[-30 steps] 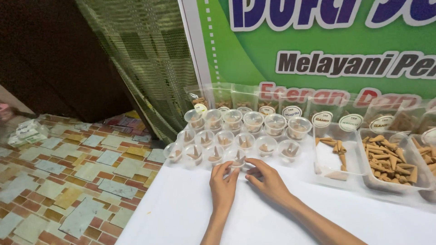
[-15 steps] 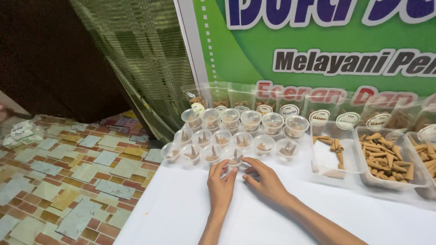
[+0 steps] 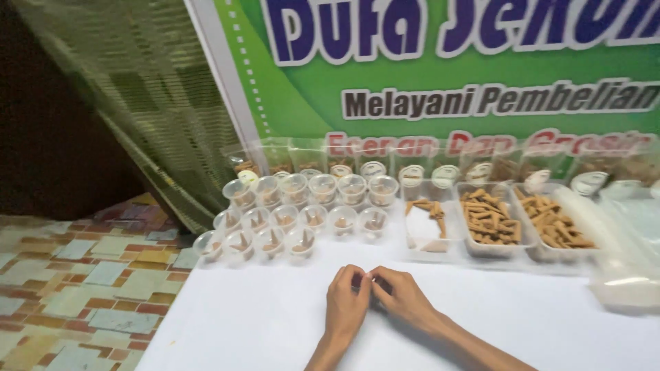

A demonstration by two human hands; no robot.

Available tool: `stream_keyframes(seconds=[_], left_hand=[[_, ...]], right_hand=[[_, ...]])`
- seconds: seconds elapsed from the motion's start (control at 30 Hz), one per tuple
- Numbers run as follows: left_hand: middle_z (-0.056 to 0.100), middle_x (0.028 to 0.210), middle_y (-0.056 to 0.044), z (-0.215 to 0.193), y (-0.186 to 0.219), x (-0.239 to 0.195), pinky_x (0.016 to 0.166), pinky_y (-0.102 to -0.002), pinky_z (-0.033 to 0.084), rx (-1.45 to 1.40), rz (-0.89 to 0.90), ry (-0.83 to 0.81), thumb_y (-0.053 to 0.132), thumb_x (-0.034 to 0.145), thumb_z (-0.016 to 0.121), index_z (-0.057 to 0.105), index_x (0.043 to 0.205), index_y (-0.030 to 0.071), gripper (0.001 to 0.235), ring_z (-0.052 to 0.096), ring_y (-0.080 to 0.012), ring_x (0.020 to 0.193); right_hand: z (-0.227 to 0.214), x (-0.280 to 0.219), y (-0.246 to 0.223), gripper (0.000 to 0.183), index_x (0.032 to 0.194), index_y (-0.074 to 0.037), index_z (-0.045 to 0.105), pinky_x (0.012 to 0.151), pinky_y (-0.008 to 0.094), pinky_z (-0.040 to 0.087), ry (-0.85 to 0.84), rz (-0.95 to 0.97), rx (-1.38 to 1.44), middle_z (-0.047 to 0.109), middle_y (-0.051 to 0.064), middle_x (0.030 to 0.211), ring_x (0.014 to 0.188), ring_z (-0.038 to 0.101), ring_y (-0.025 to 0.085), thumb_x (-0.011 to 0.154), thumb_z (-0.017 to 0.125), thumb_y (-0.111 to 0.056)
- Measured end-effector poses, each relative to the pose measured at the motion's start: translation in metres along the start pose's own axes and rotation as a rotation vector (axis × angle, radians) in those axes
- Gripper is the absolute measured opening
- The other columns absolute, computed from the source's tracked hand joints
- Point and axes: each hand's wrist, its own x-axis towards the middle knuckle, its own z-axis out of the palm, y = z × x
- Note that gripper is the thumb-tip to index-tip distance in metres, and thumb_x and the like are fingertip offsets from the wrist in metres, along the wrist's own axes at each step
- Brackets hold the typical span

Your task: The person places incense cones into small clear plastic cups and then secures the lids by hand.

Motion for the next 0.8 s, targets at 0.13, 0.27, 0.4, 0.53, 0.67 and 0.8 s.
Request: stream_keyframes(seconds=[0.13, 0.27, 0.4, 0.53, 0.67, 0.8], left_hand=[[0.067, 0.078, 0.000, 0.073, 0.033, -0.016, 0.075, -0.034, 0.050, -0.117, 0.043, -0.126, 0.021, 0.092, 0.062, 0.061, 0.080, 0.013, 0.014, 0.064, -0.0185, 0.077], [0.065, 0.081, 0.000, 0.144, 0.076, -0.030, 0.077, -0.033, 0.049, -0.206, 0.096, -0.298, 0.019, 0.093, 0.060, 0.058, 0.082, 0.013, 0.013, 0.062, -0.0187, 0.079], [0.065, 0.082, -0.002, 0.213, 0.116, -0.041, 0.077, -0.034, 0.048, -0.279, 0.165, -0.422, 0.021, 0.094, 0.059, 0.057, 0.082, 0.013, 0.015, 0.062, -0.0202, 0.081], [0.063, 0.083, 0.000, 0.269, 0.162, -0.047, 0.075, -0.033, 0.047, -0.318, 0.174, -0.527, 0.021, 0.095, 0.057, 0.057, 0.084, 0.013, 0.013, 0.059, -0.0180, 0.081], [0.063, 0.084, -0.003, 0.315, 0.189, -0.047, 0.071, -0.034, 0.049, -0.398, 0.322, -0.543, 0.020, 0.096, 0.060, 0.058, 0.086, 0.011, 0.013, 0.062, -0.0188, 0.081], [0.060, 0.089, -0.005, 0.350, 0.200, -0.039, 0.080, -0.038, 0.046, -0.381, 0.576, -0.390, 0.022, 0.101, 0.061, 0.058, 0.091, 0.010, 0.016, 0.057, -0.0240, 0.084]], right_hand=[[-0.067, -0.055, 0.032, 0.014, 0.093, -0.017, 0.073, 0.062, 0.024, 0.042, 0.074, 0.061, -0.084, 0.061, -0.005, 0.063, 0.060, 0.048, 0.009, 0.088, 0.062, -0.011], [-0.131, -0.109, 0.053, 0.012, 0.091, -0.015, 0.073, 0.066, 0.024, 0.047, 0.193, 0.200, -0.119, 0.075, -0.005, 0.074, 0.064, 0.057, 0.009, 0.091, 0.061, -0.015], [-0.189, -0.157, 0.080, 0.011, 0.090, -0.015, 0.072, 0.064, 0.025, 0.046, 0.331, 0.273, -0.130, 0.071, -0.004, 0.071, 0.062, 0.055, 0.010, 0.092, 0.061, -0.015], [-0.243, -0.193, 0.092, 0.010, 0.093, -0.015, 0.073, 0.065, 0.025, 0.048, 0.440, 0.345, -0.164, 0.075, -0.004, 0.071, 0.060, 0.057, 0.010, 0.092, 0.063, -0.017], [-0.278, -0.214, 0.110, 0.010, 0.098, -0.016, 0.073, 0.069, 0.027, 0.050, 0.594, 0.363, -0.207, 0.076, -0.002, 0.074, 0.065, 0.065, 0.012, 0.091, 0.065, -0.018], [-0.290, -0.221, 0.131, 0.015, 0.108, -0.013, 0.069, 0.067, 0.026, 0.049, 0.738, 0.336, -0.141, 0.069, 0.000, 0.074, 0.067, 0.062, 0.012, 0.093, 0.065, -0.014]])
